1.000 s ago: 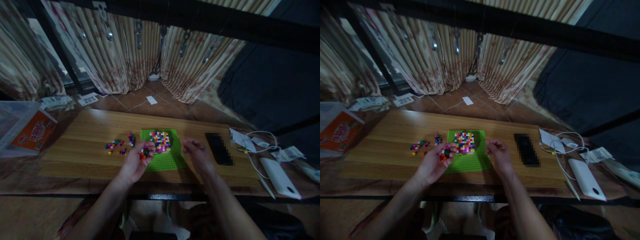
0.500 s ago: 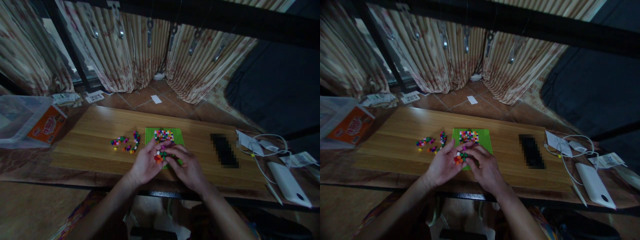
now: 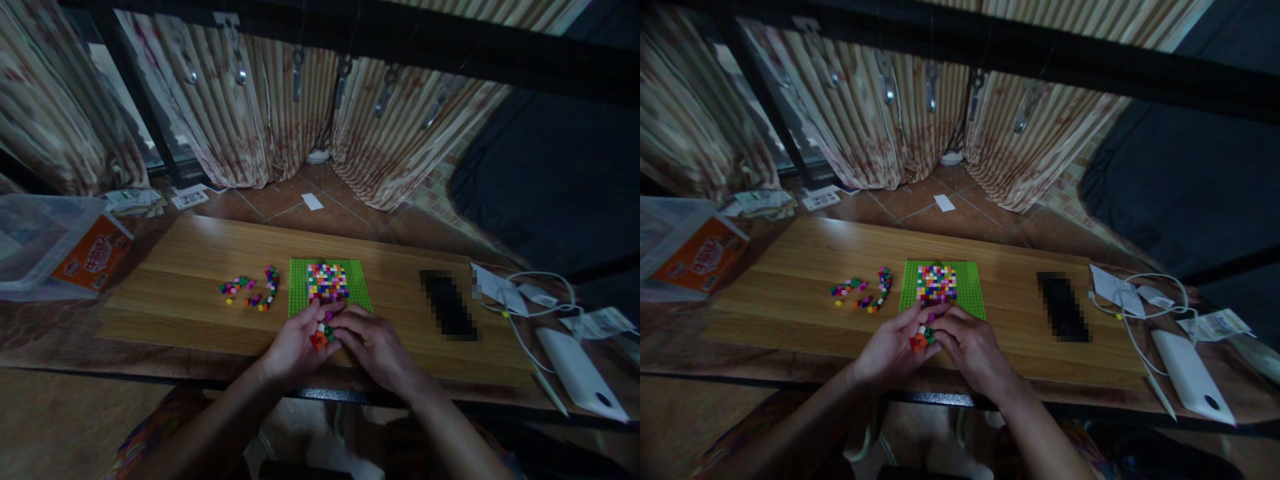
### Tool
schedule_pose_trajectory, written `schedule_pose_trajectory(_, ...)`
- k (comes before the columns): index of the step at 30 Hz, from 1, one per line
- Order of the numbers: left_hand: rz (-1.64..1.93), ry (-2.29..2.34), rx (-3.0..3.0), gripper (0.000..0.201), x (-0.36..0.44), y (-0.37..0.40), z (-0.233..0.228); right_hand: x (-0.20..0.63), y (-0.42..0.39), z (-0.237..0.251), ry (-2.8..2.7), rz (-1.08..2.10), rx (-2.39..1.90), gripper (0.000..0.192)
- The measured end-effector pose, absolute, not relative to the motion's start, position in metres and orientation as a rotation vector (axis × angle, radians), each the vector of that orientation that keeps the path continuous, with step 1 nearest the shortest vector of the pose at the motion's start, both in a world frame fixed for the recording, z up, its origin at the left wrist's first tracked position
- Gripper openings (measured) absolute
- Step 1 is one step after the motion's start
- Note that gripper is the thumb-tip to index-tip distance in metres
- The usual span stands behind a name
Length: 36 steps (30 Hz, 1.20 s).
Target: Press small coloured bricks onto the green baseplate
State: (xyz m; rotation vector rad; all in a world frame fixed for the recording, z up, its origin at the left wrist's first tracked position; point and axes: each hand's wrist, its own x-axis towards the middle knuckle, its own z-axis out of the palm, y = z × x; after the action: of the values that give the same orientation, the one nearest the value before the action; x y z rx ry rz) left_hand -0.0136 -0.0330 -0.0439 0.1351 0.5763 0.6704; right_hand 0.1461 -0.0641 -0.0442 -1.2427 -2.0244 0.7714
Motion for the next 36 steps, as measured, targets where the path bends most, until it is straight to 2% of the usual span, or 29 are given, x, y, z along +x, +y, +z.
schedule_pose_trajectory(6, 0.741, 0.662, 0.103, 0.027, -0.005, -0.042, -0.054, 0.147, -0.070, -0.049, -2.055, 0.668, -1.301, 0.019)
schedule_pose_trajectory(10, 0.793, 0.872, 0.269, 0.015, -0.009, -0.038, -0.053, 0.164, -0.064, -0.051, -1.831, 0.573, -1.461, 0.017)
schedule_pose_trajectory(12, 0.821, 0.926, 0.397, 0.019, -0.016, -0.032, -0.049, 0.171, -0.058, -0.055, -1.652, 0.587, -1.542, 0.016)
schedule_pose_trajectory(14, 0.807, 0.903, 0.483, 0.027, -0.022, -0.023, -0.045, 0.174, -0.052, -0.060, -1.391, 0.760, -1.569, 0.018)
schedule_pose_trajectory(18, 0.829, 1.002, 0.663, 0.030, -0.025, -0.010, -0.037, 0.167, -0.039, -0.069, -0.732, 1.241, -1.360, 0.022)
schedule_pose_trajectory(21, 0.822, 1.066, 0.851, 0.026, -0.017, -0.008, -0.036, 0.165, -0.032, -0.073, -0.475, 1.386, -1.209, 0.016)
schedule_pose_trajectory(25, 0.846, 1.122, 1.208, 0.019, -0.004, -0.013, -0.041, 0.166, -0.031, -0.073, -0.401, 1.468, -1.146, 0.013)
schedule_pose_trajectory(31, 0.802, 1.197, 1.552, 0.032, 0.003, -0.022, -0.052, 0.156, -0.029, -0.071, -0.577, 1.415, -1.303, 0.034)
schedule_pose_trajectory(36, 0.659, 1.248, 1.673, 0.043, 0.006, -0.025, -0.059, 0.153, -0.023, -0.072, -0.624, 1.404, -1.324, 0.037)
